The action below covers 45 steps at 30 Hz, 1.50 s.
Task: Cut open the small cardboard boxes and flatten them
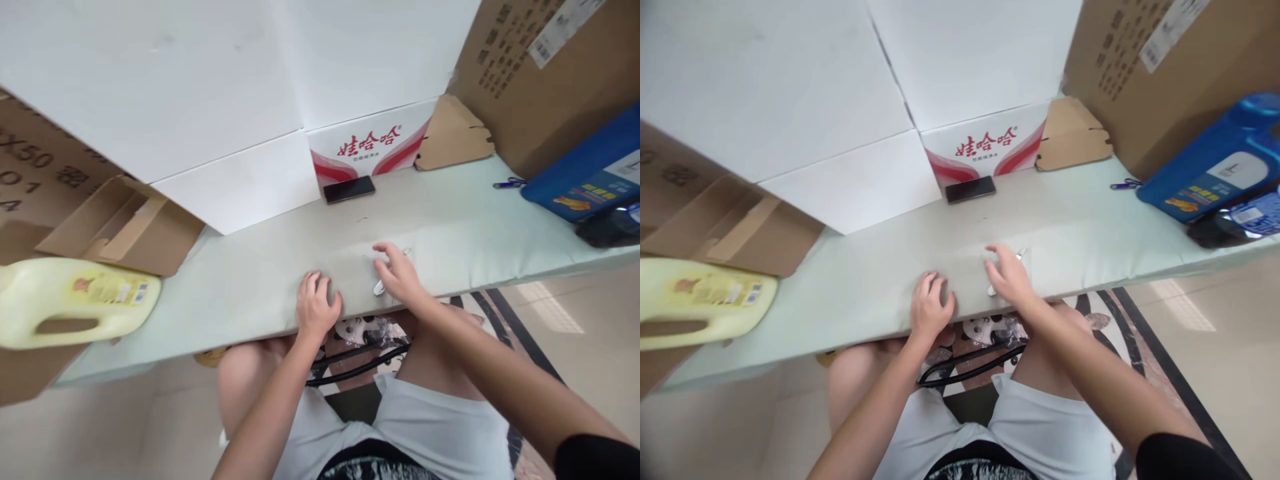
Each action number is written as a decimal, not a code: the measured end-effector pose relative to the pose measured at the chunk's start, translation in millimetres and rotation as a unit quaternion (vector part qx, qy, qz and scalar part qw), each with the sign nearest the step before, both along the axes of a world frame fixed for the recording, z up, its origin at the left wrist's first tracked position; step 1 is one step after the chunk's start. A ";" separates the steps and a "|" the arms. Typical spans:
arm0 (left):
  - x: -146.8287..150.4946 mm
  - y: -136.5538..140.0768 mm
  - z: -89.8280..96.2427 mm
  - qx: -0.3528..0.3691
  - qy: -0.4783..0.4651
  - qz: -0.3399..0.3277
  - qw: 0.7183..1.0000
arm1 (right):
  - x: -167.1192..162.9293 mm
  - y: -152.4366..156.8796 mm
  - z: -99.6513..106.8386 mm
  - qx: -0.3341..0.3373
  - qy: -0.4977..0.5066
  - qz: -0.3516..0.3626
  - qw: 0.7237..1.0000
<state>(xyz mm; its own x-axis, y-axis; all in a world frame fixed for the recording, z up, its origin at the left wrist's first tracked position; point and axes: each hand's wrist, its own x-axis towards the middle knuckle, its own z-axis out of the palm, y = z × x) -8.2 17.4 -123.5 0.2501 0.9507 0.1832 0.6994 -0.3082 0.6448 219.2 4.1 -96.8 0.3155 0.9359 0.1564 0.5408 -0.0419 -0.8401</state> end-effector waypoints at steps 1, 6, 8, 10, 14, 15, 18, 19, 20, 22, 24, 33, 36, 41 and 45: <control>-1.7 0.0 1.1 -0.012 -0.043 0.003 0.999 | -22.9 -6.6 -1.1 0.007 -0.013 0.038 0.999; -45.6 -4.4 12.0 0.008 -0.087 0.042 0.995 | -97.5 -21.4 -16.9 0.037 -0.068 0.166 0.983; -78.3 -7.7 19.7 0.025 -0.081 0.069 0.994 | -108.6 -24.2 -27.6 0.047 -0.140 0.183 0.972; -114.8 -8.3 29.8 0.038 -0.069 0.098 0.992 | -113.0 -27.5 -37.0 0.057 -0.239 0.176 0.953; -183.1 12.0 59.1 0.060 -0.031 0.147 0.987 | -114.7 -33.7 -43.1 0.061 -0.355 0.146 0.921; -197.2 22.5 68.6 0.065 -0.020 0.155 0.986 | -115.1 -34.5 -42.5 0.062 -0.371 0.143 0.916; -230.5 63.6 100.4 0.084 0.020 0.169 0.982 | -116.8 -35.1 -39.9 0.066 -0.404 0.136 0.902; -238.8 78.7 110.9 0.092 0.087 0.170 0.977 | -117.4 -34.9 -39.3 0.067 -0.412 0.134 0.899; -246.1 93.5 120.7 0.097 0.152 0.178 0.967 | -118.0 -34.6 -38.8 0.069 -0.419 0.132 0.896; -258.5 120.1 136.5 0.084 0.258 0.199 0.942 | -119.1 -34.1 -38.2 0.072 -0.429 0.128 0.891; -269.1 140.6 145.6 0.069 0.336 0.215 0.914 | -120.0 -33.9 -37.6 0.076 -0.435 0.125 0.888; -280.3 170.4 142.7 0.017 0.405 0.266 0.875 | -121.9 -33.2 -35.1 0.072 -0.440 0.122 0.887; -267.3 165.1 144.3 0.042 0.406 0.248 0.879 | -121.4 -33.0 -35.2 0.067 -0.440 0.120 0.888; -236.0 154.7 151.7 0.070 0.413 0.215 0.882 | -120.5 -33.0 -36.2 0.069 -0.440 0.125 0.887; -208.9 143.6 159.9 0.043 0.387 0.231 0.892 | -120.9 -33.0 -36.2 0.068 -0.441 0.123 0.886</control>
